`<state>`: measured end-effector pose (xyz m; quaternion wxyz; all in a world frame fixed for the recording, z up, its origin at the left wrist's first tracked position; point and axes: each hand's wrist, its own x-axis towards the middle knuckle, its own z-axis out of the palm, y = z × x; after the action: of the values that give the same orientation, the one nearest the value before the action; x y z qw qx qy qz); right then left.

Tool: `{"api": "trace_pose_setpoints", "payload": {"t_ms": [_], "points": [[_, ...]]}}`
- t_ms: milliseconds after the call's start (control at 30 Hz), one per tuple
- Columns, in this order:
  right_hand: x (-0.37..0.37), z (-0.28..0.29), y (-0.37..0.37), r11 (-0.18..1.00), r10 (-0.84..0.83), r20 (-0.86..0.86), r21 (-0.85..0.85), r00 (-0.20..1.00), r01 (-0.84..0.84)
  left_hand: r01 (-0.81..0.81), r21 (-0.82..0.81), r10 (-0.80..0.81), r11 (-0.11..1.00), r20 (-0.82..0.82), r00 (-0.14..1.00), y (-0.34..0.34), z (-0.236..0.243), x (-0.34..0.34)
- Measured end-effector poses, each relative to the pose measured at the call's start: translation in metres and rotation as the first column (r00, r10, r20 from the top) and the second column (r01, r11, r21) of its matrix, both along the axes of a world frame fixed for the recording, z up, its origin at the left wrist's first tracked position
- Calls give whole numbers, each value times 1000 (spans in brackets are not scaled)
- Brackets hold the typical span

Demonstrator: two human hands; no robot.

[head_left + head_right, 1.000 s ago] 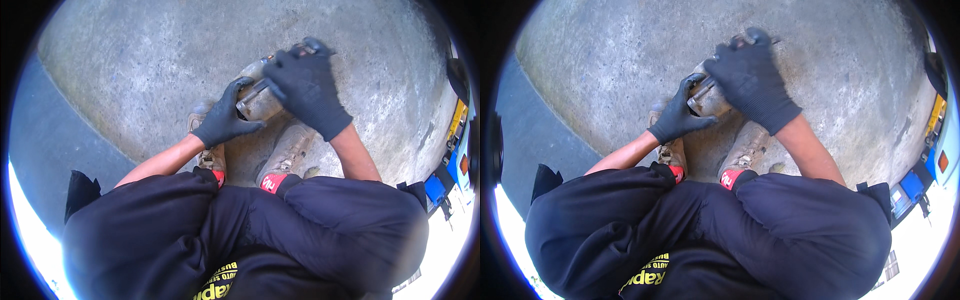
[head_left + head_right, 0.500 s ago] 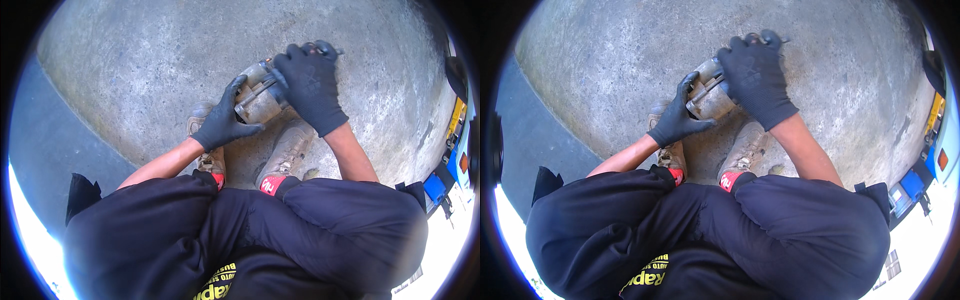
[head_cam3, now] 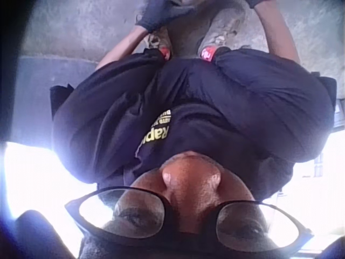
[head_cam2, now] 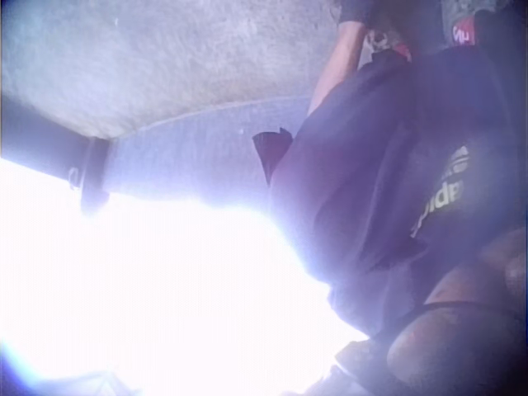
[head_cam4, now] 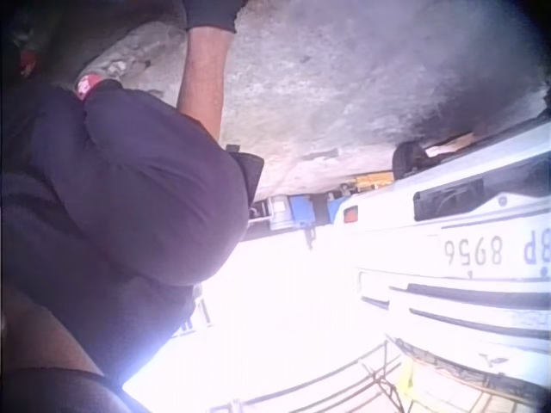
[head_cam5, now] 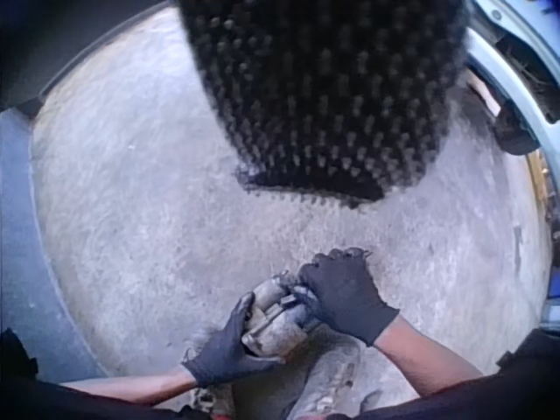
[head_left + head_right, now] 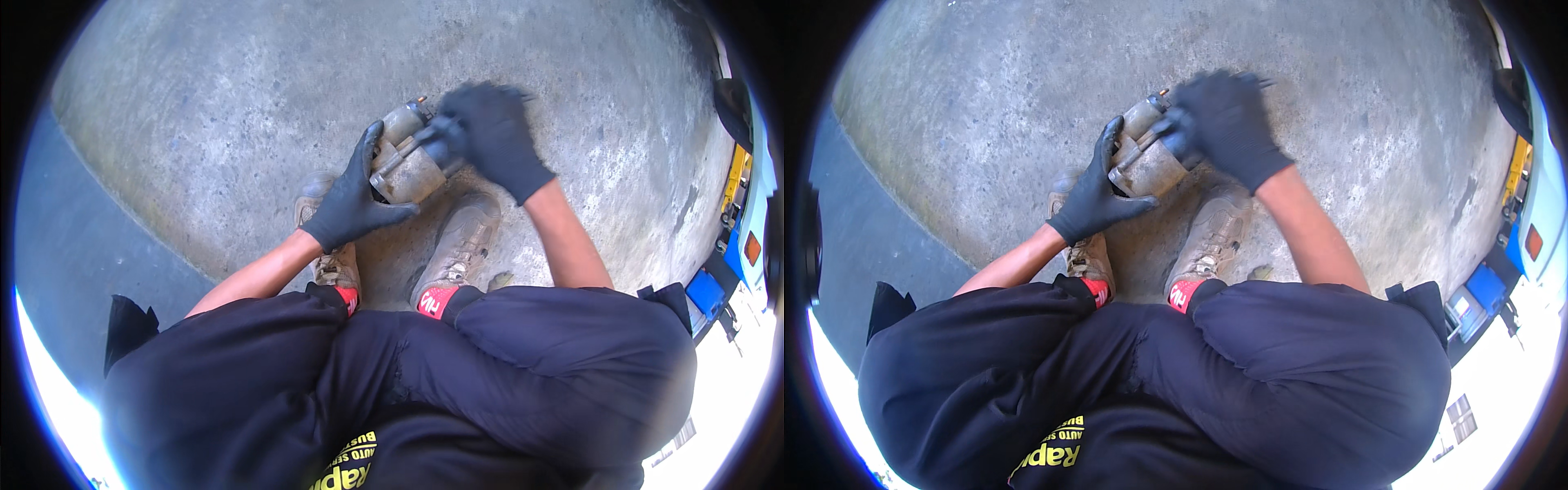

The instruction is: The person sits on the floor and uses a small metal tool to scrape and clean a cylindrical mechanical part. They briefly stand to retrieve a coiled cable from a toolbox drawer, then return to the floor to continue working on the part.

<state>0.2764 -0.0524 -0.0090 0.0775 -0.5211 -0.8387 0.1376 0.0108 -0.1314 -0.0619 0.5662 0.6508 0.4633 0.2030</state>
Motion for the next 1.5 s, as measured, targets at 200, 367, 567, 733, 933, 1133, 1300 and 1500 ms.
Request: {"api": "trace_pose_setpoints", "payload": {"t_ms": [200,367,567,733,933,1133,1300,1500], "points": [[-9,15,2,998,12,-71,-55,997,-16,-15,18,16,1000,-33,999,-5,-3,-5],[37,5,28,996,-76,109,49,991,71,-12,-11,11,1000,-33,999,-4,0,-3],[12,8,18,999,38,-18,-35,999,-39,-29,-19,28,999,-44,999,-3,1,-4],[58,13,41,980,-96,202,192,975,57,-32,-16,31,999,-40,999,-2,2,-3],[48,-6,33,996,2,48,86,999,-6,-16,-12,15,1000,-58,998,-2,2,-2],[30,-3,19,993,109,-178,64,978,-99,-52,-61,50,997,-28,998,-6,2,-4],[62,-3,26,988,-82,-35,127,996,86,-23,-29,21,999,-47,999,-1,3,-2],[25,-7,-12,968,164,-57,200,985,-149,-20,-24,19,1000,-36,999,-1,2,-3]]}}
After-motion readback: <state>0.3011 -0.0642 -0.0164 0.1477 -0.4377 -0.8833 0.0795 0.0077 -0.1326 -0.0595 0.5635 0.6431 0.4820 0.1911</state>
